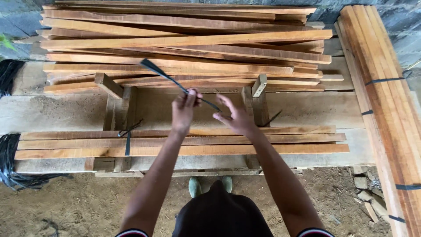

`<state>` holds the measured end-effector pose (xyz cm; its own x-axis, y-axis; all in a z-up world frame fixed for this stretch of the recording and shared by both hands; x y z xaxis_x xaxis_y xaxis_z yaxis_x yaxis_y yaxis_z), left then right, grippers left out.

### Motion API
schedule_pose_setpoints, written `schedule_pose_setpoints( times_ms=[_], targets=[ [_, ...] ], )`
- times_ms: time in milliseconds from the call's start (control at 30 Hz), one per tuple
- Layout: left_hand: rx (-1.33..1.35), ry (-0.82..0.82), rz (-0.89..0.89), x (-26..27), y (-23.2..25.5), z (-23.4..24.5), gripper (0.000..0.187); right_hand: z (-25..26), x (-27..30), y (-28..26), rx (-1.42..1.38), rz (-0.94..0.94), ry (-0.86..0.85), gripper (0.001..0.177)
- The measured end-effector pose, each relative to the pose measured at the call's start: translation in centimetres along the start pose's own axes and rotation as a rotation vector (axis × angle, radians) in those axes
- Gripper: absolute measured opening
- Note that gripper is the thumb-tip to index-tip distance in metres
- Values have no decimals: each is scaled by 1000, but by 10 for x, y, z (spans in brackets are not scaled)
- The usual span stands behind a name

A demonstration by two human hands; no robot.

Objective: Bundling thin wood strips together using rubber ties.

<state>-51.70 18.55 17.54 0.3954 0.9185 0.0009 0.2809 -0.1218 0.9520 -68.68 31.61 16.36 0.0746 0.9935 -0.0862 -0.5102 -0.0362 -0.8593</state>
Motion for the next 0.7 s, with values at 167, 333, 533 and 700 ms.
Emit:
schedule_pose_setpoints(
  times_ms=[167,333,533,700],
  targets=[
    [56,-1,-12,8,-7,7,20,-36,-2,39,-143,-141,282,36],
    [67,18,8,-2,-51,44,20,-24,17,52,-40,-91,326,20],
    [157,-160,154,-26,-144,85,14,-15,20,84,246,-264,307,10],
    [-473,-406,295,41,-97,42,13,-33,15,129,418,-520,183,19]
  ],
)
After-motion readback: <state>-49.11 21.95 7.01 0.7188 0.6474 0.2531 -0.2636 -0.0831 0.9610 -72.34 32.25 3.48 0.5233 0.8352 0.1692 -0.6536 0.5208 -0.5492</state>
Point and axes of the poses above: each hand's wrist, its own x-axis away from the middle knuckle, its own z-axis out of the back of the hand, y = z × x, the point moved 1 cm from there along -x, towards the middle knuckle, and after that the axes turned 4 degrees about -y, right-handed, at the moved point
